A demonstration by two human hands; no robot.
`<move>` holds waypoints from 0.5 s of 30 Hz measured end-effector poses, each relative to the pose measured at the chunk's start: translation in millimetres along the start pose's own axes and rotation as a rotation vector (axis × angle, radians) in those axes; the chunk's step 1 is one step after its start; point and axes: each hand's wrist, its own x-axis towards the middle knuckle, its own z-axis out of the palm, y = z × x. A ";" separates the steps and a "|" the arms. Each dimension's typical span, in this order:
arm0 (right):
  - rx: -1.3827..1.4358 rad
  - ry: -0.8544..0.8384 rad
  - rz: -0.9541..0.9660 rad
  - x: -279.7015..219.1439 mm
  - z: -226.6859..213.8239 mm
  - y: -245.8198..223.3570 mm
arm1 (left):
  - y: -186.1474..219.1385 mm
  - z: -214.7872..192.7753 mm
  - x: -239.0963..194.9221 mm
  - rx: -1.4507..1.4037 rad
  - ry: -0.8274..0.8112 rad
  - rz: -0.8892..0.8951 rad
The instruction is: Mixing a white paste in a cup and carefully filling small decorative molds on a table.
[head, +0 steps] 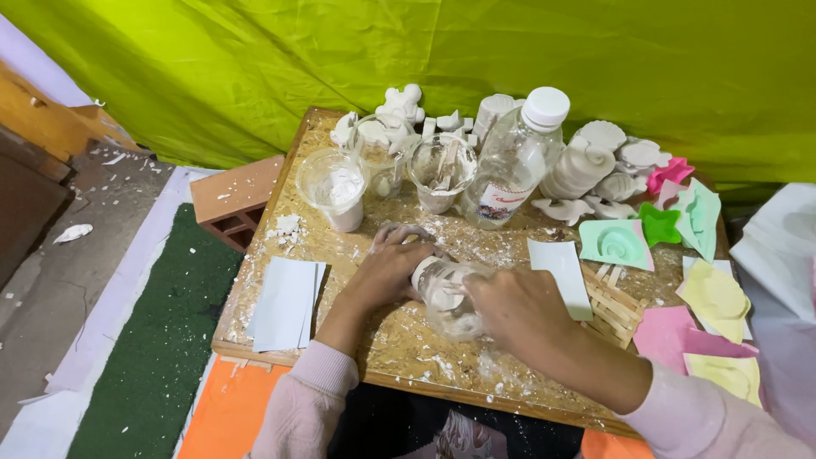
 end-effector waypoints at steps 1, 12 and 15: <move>-0.002 0.002 0.001 -5.5 -4.4 0.5 | 0.8 -0.7 1.2 0.001 0.002 0.002; -0.083 0.270 -0.025 -39.1 14.2 4.7 | 0.8 -0.6 1.5 -0.029 -0.078 -0.006; -0.200 0.357 0.133 -46.4 11.4 6.5 | -7.1 7.8 0.0 -0.019 -0.056 -0.007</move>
